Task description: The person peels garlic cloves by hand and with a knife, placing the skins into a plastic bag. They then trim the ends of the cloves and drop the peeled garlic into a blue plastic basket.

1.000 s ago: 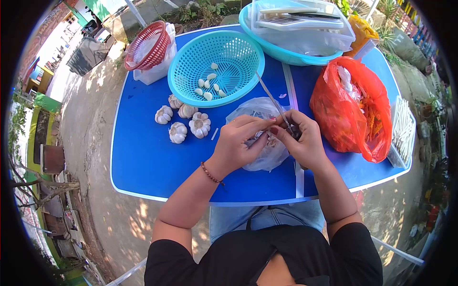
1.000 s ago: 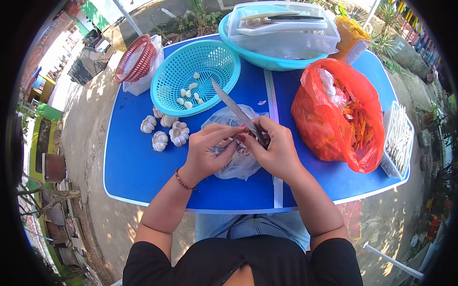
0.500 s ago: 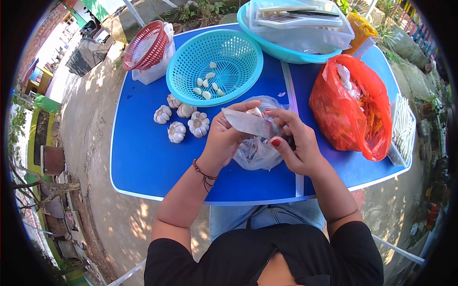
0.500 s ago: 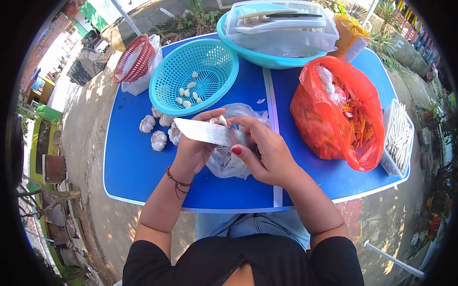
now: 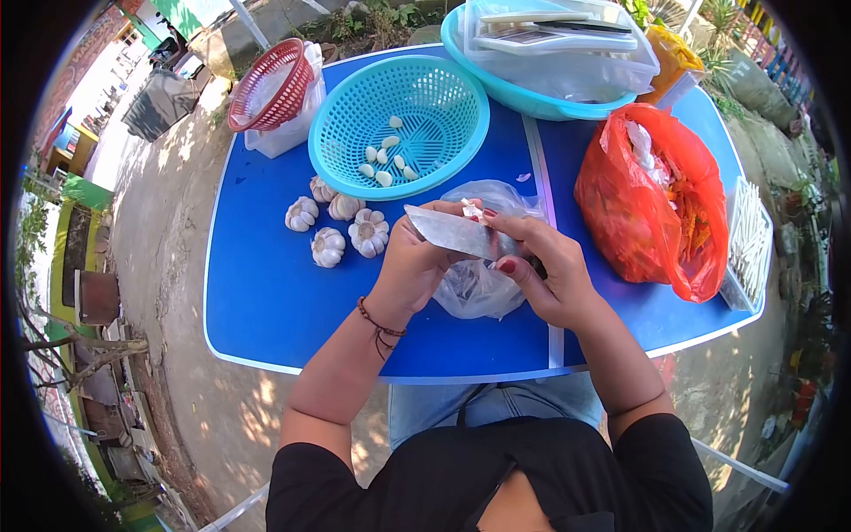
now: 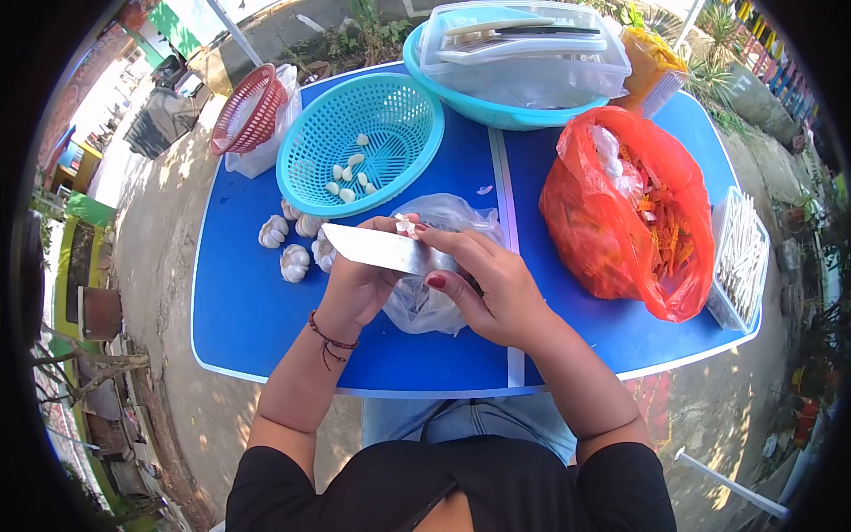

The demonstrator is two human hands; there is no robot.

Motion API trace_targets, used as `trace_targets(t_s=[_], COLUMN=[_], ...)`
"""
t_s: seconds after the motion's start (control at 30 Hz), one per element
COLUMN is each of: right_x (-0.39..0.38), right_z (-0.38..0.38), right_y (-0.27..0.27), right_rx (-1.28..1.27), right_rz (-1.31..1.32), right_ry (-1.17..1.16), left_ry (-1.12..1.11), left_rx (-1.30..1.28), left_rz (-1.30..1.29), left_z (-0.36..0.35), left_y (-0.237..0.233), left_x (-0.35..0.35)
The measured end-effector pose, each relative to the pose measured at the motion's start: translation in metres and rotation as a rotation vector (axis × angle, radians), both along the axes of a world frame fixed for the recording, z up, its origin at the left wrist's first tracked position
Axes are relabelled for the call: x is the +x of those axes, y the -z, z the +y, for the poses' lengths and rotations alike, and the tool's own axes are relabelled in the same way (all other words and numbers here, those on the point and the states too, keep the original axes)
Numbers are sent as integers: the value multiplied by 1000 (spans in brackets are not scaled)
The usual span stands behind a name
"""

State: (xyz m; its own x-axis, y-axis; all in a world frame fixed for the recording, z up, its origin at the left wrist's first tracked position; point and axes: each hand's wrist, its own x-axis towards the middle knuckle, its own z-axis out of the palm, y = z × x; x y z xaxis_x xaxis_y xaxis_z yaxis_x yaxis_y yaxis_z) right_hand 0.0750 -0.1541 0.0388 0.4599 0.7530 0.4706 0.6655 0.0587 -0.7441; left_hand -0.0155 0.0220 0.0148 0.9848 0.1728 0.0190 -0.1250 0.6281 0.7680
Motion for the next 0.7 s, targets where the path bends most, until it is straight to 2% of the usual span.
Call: trace_targets(t_s=[0.07, 0.17, 0.47, 0.7], right_x=[1, -2, -6, -4], right_z=[1, -1, 2, 3], right_y=[1, -4, -1, -2], right_rx=[28, -64, -5, 16], right_rz=[-7, -13, -7, 27], right_ry=[6, 47, 101, 129], left_ry=[-9, -39, -75, 5], left_rx=[-10, 34, -12, 5], left_rz=[13, 8, 72, 45], left_z=[-1, -1, -5, 0], left_y=[1, 5, -1, 0], left_x=[0, 0, 1, 1])
